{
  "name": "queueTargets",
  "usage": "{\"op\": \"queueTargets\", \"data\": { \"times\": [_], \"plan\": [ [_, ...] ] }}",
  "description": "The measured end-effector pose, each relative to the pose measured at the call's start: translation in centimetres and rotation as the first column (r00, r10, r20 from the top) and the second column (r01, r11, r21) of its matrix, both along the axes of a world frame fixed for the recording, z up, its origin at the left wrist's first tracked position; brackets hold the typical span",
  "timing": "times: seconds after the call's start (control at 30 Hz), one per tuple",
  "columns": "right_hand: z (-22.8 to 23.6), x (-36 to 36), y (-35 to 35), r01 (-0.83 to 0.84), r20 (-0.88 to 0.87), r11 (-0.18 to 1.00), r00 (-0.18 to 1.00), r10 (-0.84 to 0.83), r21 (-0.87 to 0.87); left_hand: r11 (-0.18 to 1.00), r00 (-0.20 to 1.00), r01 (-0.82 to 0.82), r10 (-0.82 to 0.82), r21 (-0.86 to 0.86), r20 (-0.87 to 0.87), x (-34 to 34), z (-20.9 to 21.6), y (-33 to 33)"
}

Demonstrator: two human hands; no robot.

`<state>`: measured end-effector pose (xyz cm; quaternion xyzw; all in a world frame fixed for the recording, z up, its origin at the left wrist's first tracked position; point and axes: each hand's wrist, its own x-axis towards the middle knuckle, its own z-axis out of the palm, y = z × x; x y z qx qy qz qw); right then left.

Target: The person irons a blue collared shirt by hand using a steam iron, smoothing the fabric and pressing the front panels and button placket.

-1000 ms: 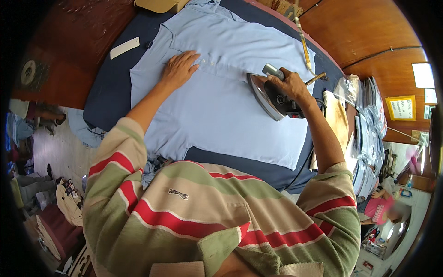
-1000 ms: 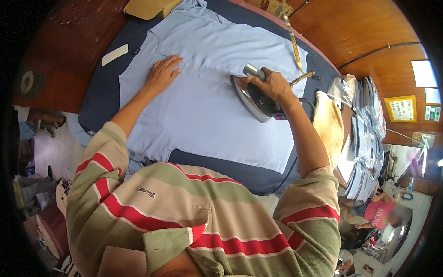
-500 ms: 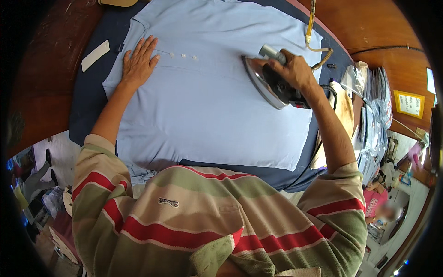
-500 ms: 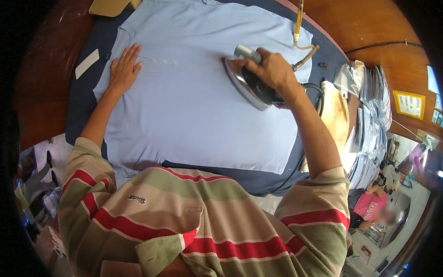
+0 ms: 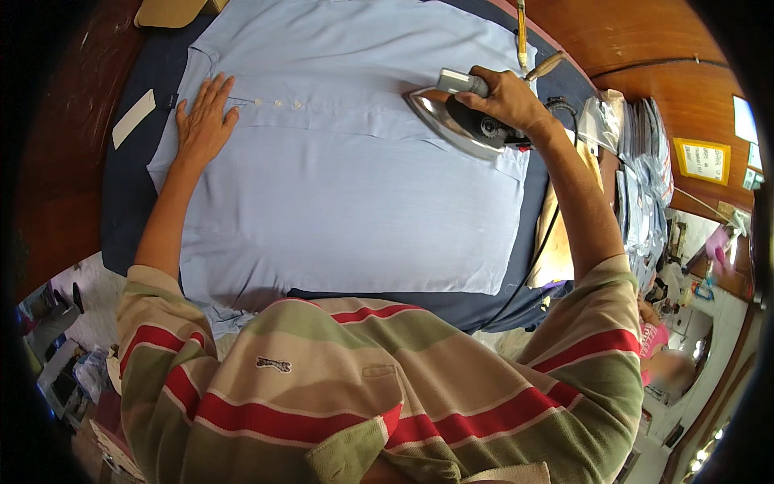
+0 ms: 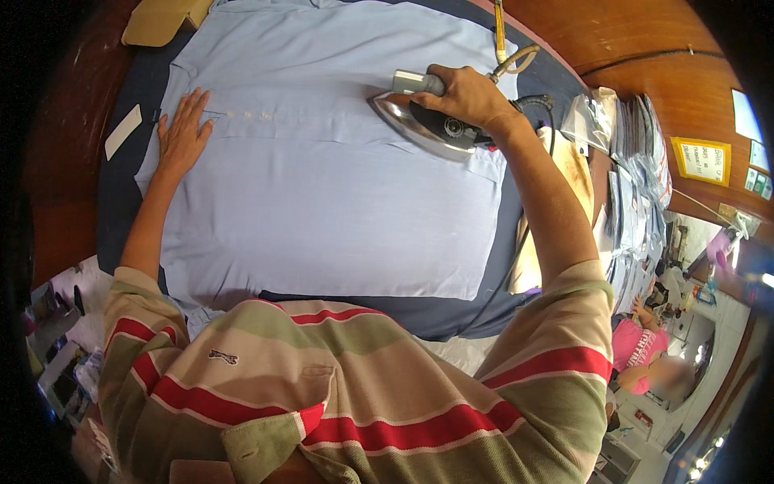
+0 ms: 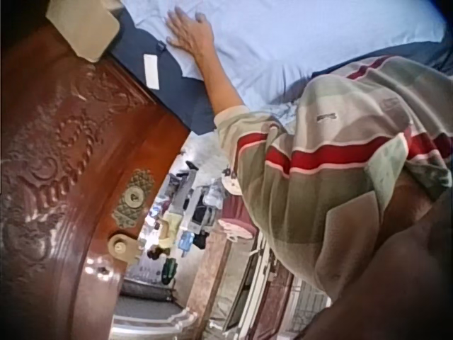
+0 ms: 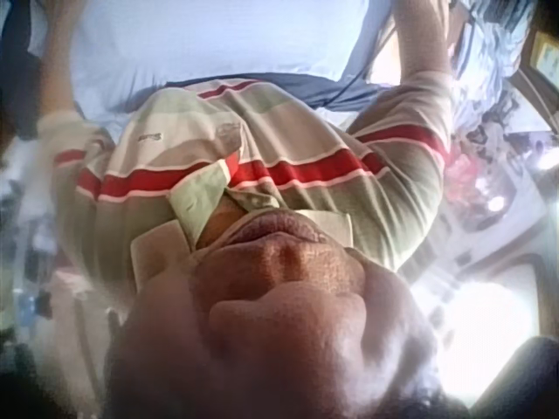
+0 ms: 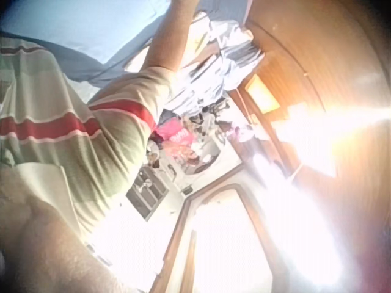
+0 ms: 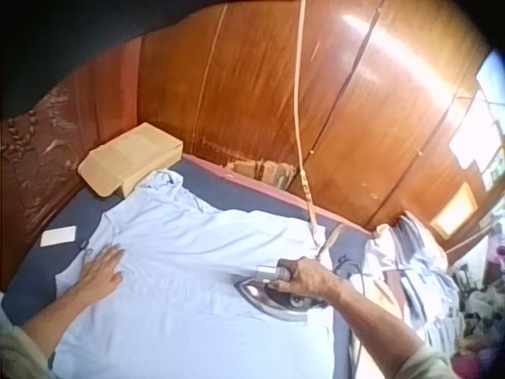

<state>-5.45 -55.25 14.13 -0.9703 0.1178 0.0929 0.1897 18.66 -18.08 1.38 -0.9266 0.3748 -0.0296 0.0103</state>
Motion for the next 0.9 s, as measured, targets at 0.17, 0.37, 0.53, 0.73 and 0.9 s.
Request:
{"op": "queueTargets", "data": {
  "times": [0.17,0.37,0.53,0.73,0.9],
  "plan": [
    [0.2,-1.3,2.2,-0.013,-0.089,1.000,0.996,0.015,0.015,0.944,0.950,-0.281,0.299,-0.175,0.089,0.1,0.3,-0.6],
    [0.2,-3.6,3.9,-0.067,-0.083,0.997,0.994,0.064,-0.039,0.930,0.939,-0.340,0.343,-0.142,-0.006,0.6,-0.2,-1.6],
    [0.9,-3.3,4.2,-0.045,-0.140,0.996,0.990,0.033,-0.082,0.764,0.807,-0.591,0.567,-0.258,-0.165,-0.3,0.5,-2.1],
    [0.3,-3.4,4.2,0.000,-0.065,1.000,0.998,-0.002,-0.026,0.821,0.850,-0.526,0.500,-0.222,-0.167,0.7,0.1,-2.2],
    [0.4,-3.0,4.2,-0.019,-0.059,1.000,0.998,0.018,-0.009,0.783,0.826,-0.564,0.527,-0.262,-0.201,-0.2,1.1,-3.0]
  ]
}}
